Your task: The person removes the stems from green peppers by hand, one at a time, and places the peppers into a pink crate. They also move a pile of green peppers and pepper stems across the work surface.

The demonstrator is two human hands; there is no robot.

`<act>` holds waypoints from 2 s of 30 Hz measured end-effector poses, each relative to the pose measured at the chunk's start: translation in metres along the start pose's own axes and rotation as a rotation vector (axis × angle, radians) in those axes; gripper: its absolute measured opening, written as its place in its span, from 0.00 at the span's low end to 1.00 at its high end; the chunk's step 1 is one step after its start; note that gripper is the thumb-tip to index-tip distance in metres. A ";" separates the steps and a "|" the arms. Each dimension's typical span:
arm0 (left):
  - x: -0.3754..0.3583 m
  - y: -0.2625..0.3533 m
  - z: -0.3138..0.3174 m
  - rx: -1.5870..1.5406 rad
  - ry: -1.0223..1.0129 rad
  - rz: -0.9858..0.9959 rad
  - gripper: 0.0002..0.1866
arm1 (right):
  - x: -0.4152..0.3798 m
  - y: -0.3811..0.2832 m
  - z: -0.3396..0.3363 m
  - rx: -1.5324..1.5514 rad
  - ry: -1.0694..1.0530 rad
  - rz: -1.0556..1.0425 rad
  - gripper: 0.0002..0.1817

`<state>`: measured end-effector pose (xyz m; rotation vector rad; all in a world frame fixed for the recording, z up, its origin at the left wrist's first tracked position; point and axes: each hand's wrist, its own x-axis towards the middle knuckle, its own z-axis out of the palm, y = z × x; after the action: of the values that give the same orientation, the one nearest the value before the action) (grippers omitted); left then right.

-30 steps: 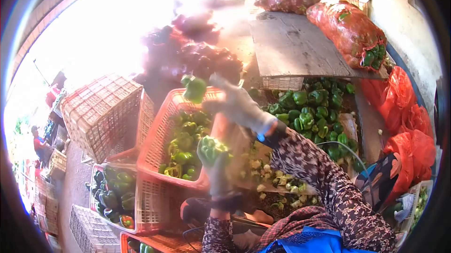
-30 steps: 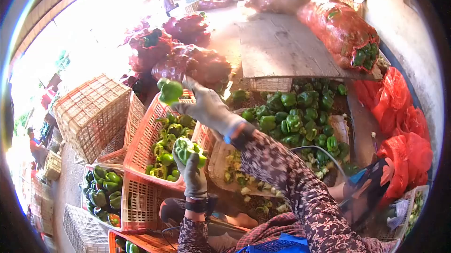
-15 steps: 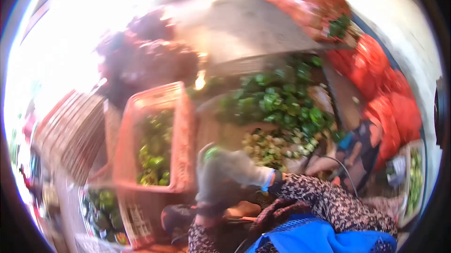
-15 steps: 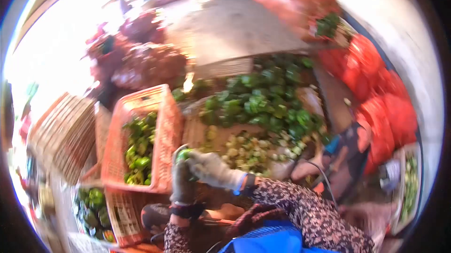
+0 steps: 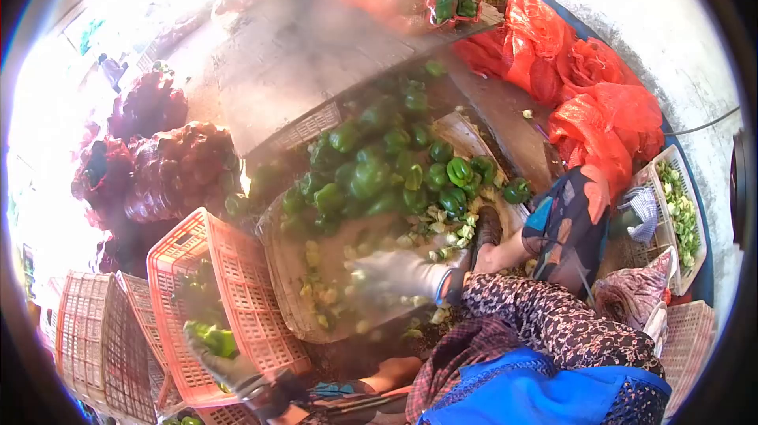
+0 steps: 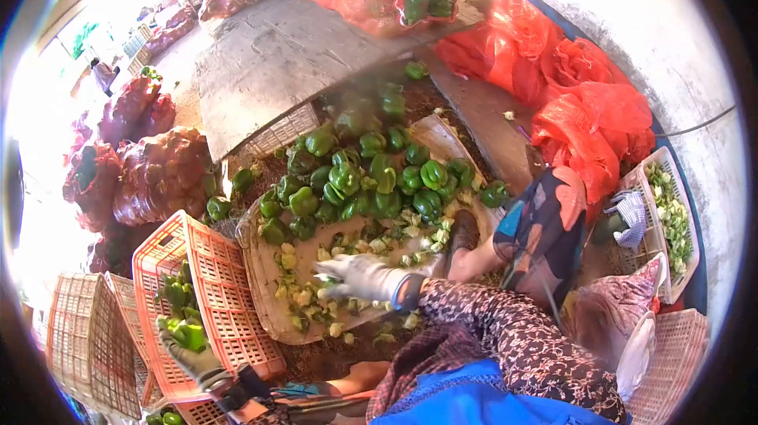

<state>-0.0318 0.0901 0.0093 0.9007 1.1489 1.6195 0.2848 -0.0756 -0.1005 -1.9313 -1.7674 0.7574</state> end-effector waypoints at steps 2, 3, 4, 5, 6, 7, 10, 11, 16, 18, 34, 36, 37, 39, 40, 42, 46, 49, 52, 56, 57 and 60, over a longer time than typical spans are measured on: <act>0.037 -0.002 -0.009 0.036 0.045 -0.113 0.22 | 0.011 0.040 -0.025 0.242 -0.025 0.316 0.29; 0.034 -0.004 0.001 0.143 0.061 -0.030 0.22 | 0.026 0.065 -0.033 0.451 0.009 0.611 0.27; 0.027 -0.007 0.012 0.253 0.077 0.050 0.22 | 0.039 0.092 -0.032 0.452 0.276 0.638 0.25; 0.020 -0.010 0.025 0.365 0.085 0.129 0.22 | 0.062 0.124 -0.031 0.461 0.507 0.625 0.24; 0.014 -0.015 0.039 0.476 0.090 0.211 0.22 | 0.082 0.153 -0.024 0.390 0.642 0.690 0.24; 0.006 -0.024 0.053 0.480 0.090 0.211 0.22 | 0.102 0.175 -0.021 0.392 0.639 0.691 0.24; -0.022 -0.051 0.099 0.218 -0.243 -0.113 0.16 | 0.160 0.228 0.006 0.549 0.526 0.718 0.26; -0.029 -0.054 0.110 0.196 -0.322 -0.200 0.14 | 0.168 0.232 0.011 0.557 0.516 0.714 0.26; -0.044 -0.057 0.123 0.319 -0.720 -0.330 0.19 | 0.164 0.216 0.009 0.366 0.598 0.551 0.25; -0.049 -0.072 0.118 0.372 -0.825 -0.374 0.23 | 0.131 0.164 -0.026 0.353 0.529 0.313 0.21; -0.131 -0.019 0.061 -0.087 -0.661 -0.410 0.37 | -0.100 -0.077 -0.021 1.187 0.162 0.220 0.29; -0.135 -0.002 0.059 -0.146 -0.612 -0.389 0.37 | -0.152 -0.084 0.001 1.309 -0.213 0.111 0.25; -0.138 0.004 0.056 -0.193 -0.575 -0.387 0.36 | -0.169 -0.105 0.009 1.404 -0.230 0.268 0.31; -0.136 0.000 0.043 -0.247 -0.566 -0.389 0.35 | -0.178 -0.123 0.010 1.275 -0.145 0.275 0.22; -0.133 -0.004 0.038 -0.189 -0.545 -0.332 0.36 | -0.174 -0.126 0.003 1.157 -0.101 0.231 0.19; -0.130 -0.009 0.031 -0.084 -0.510 -0.240 0.38 | -0.143 -0.136 -0.028 0.908 0.040 0.147 0.16; -0.141 -0.006 0.029 0.064 -0.480 -0.017 0.42 | -0.071 -0.166 -0.046 0.342 0.492 -0.256 0.08; -0.135 -0.020 0.022 0.206 -0.485 0.233 0.43 | -0.053 -0.173 -0.037 0.218 0.518 -0.364 0.08; -0.142 -0.010 0.029 0.171 -0.478 0.299 0.44 | -0.057 -0.175 -0.033 0.161 0.422 -0.271 0.09; -0.143 -0.002 0.029 0.105 -0.407 0.155 0.44 | -0.077 -0.151 0.000 0.201 0.301 -0.210 0.07; -0.141 0.002 0.029 0.056 -0.368 0.065 0.44 | -0.079 -0.125 0.023 0.203 0.296 -0.215 0.07; -0.131 0.017 0.035 -0.112 -0.302 0.006 0.44 | -0.088 -0.075 0.050 -0.016 0.018 0.042 0.06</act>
<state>0.0356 -0.0267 0.0288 1.0345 0.8393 1.4759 0.1912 -0.1573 -0.0814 -1.9854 -1.7329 0.7395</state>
